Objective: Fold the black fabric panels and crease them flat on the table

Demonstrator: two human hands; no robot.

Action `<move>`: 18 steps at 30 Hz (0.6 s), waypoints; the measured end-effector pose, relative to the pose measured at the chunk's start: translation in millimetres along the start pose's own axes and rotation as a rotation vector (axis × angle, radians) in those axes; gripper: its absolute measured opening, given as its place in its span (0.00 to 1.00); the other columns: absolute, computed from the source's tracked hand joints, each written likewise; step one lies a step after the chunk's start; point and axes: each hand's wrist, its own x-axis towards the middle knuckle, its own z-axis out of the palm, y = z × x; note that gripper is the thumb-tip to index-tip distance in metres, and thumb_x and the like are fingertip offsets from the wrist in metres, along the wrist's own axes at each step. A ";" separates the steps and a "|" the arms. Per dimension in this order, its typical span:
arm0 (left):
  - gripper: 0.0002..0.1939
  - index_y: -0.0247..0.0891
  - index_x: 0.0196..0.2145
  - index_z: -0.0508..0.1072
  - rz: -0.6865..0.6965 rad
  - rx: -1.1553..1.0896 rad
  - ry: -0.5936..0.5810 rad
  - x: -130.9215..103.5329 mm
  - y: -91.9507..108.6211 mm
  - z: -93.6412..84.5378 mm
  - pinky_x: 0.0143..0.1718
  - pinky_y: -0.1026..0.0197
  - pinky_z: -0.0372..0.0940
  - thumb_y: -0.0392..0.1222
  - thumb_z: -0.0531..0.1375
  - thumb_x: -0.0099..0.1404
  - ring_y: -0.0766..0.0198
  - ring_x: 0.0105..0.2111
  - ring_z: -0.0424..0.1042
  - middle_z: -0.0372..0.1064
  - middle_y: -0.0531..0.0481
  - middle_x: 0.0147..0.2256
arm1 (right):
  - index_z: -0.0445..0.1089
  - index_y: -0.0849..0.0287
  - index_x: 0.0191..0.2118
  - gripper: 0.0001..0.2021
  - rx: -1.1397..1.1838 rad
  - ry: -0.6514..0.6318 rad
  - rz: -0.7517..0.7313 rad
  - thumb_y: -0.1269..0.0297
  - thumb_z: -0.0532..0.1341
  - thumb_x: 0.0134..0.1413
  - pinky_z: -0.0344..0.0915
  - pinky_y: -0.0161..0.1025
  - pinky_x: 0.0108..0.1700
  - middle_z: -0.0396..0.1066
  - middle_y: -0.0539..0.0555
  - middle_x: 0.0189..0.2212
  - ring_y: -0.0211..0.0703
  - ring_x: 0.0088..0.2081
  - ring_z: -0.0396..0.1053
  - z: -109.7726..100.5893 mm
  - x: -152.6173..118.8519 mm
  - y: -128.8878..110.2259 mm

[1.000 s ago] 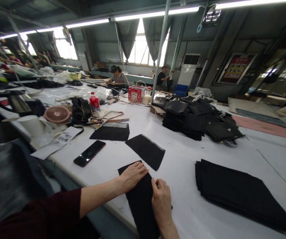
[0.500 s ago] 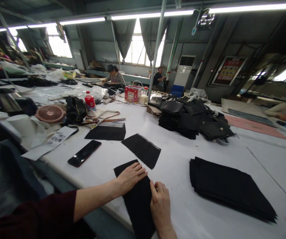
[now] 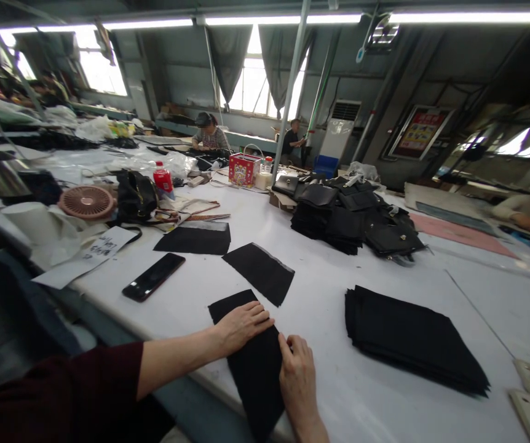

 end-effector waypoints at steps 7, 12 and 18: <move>0.26 0.42 0.62 0.56 0.021 0.029 -0.005 2.4 3.8 -3.6 0.57 0.56 0.54 0.33 0.54 0.68 0.59 0.49 0.66 0.65 0.46 0.48 | 0.66 0.60 0.53 0.20 0.057 0.014 -0.001 0.82 0.49 0.58 0.62 0.42 0.42 0.64 0.55 0.37 0.45 0.39 0.62 0.5 -5.2 5.0; 0.25 0.39 0.60 0.59 0.105 0.080 0.012 6.7 1.8 -5.0 0.58 0.53 0.53 0.34 0.56 0.67 0.58 0.49 0.65 0.66 0.46 0.49 | 0.65 0.61 0.54 0.20 0.094 -0.001 -0.020 0.82 0.50 0.58 0.63 0.43 0.42 0.64 0.56 0.37 0.45 0.39 0.62 -0.8 -10.6 10.8; 0.21 0.33 0.57 0.62 0.090 0.034 0.009 11.8 14.5 -7.1 0.51 0.59 0.60 0.31 0.54 0.68 0.60 0.43 0.67 0.68 0.46 0.42 | 0.65 0.61 0.53 0.19 0.141 -0.014 -0.024 0.81 0.49 0.60 0.64 0.42 0.42 0.64 0.55 0.37 0.45 0.40 0.62 -9.2 -15.0 15.0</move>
